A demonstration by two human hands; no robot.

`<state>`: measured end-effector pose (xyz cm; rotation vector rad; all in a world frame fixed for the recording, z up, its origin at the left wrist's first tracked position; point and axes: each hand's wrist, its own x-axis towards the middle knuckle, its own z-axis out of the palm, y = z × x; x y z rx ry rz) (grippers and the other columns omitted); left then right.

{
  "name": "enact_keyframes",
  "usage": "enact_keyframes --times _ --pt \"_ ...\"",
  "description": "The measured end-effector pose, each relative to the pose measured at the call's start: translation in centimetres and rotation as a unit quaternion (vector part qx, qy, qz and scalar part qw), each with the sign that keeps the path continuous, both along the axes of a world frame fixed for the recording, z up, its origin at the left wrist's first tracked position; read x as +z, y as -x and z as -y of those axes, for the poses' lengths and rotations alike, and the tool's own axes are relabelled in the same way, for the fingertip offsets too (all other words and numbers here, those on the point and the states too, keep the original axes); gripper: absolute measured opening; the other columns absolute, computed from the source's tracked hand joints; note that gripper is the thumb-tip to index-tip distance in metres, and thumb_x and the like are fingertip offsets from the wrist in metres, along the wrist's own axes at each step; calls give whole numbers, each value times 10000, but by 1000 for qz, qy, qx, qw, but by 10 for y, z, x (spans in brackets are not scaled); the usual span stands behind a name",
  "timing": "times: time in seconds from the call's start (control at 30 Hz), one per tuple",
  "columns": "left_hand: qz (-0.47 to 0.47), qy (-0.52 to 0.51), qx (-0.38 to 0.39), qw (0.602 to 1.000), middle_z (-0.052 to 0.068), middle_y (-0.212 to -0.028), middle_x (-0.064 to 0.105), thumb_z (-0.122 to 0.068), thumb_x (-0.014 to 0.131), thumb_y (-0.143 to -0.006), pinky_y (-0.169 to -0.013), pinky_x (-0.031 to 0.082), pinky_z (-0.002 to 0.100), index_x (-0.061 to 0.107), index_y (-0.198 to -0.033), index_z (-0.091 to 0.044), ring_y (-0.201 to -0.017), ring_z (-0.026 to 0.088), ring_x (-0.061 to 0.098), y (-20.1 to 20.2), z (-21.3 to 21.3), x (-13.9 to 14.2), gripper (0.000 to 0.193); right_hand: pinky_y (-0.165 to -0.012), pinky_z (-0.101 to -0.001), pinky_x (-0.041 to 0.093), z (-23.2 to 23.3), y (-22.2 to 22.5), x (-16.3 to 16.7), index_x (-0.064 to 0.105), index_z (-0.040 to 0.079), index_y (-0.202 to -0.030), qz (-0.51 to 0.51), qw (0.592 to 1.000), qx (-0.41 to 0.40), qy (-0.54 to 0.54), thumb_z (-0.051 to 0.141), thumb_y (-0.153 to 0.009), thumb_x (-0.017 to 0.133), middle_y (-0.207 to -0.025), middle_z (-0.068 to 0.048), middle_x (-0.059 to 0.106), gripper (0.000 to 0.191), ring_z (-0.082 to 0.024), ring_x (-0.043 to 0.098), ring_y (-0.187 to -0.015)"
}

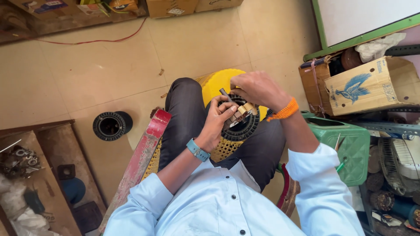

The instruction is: The person sits and assembles small rectangular insulating blocks into the slots of a circular motor stator. They repeatedly pick up blocks, align them, and press them into place while rotating the stator to access different slots.

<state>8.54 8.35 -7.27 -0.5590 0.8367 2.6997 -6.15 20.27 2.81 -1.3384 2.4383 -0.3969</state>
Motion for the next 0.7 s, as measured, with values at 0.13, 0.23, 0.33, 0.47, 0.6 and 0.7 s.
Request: enact_keyframes --times 0.13,0.23,0.33,0.47,0.6,0.7 --pt "-50 35 -18 998 79 -1040 703 -31 695 -975 -856 561 263 523 -1187 -33 -960 123 689 1 7 -13 273 -647 -452 509 -1 -25 30 641 73 -866 -33 999 -5 17 204 -905 713 -806 -105 704 155 -341 677 -746" --pt "-56 91 -25 994 75 -991 734 -16 684 -949 -797 554 251 544 -1122 -34 -913 115 701 -1 3 -14 223 -646 -440 509 -8 -49 47 638 79 -847 -57 998 -26 25 211 -906 723 -765 -105 682 168 -324 676 -728" --pt "-92 136 -12 986 60 -993 730 -8 687 -958 -810 545 237 560 -1126 -26 -913 91 684 -3 4 -12 212 -630 -433 507 -17 -73 54 661 79 -877 -50 992 -91 67 196 -900 740 -771 -111 685 143 -323 676 -713" --pt "-124 133 -10 983 61 -1001 734 -12 694 -965 -841 559 244 562 -1114 -17 -930 96 699 -4 8 -8 200 -595 -358 494 -34 -93 47 687 58 -961 -29 965 -219 144 127 -908 753 -816 -121 694 110 -270 668 -676" --pt "-135 239 -21 961 60 -982 750 -16 702 -952 -839 554 243 579 -1090 -16 -927 83 698 -1 11 -2 185 -507 -305 389 -46 -117 24 687 8 -917 61 920 -358 149 94 -897 779 -610 -90 556 128 -145 480 -512" --pt "-150 305 -25 940 54 -969 759 -27 706 -952 -796 537 247 590 -1083 -13 -907 73 682 0 15 3 176 -500 -270 352 -50 -135 5 688 -4 -899 74 895 -396 190 91 -902 767 -591 -50 531 124 -70 427 -526"
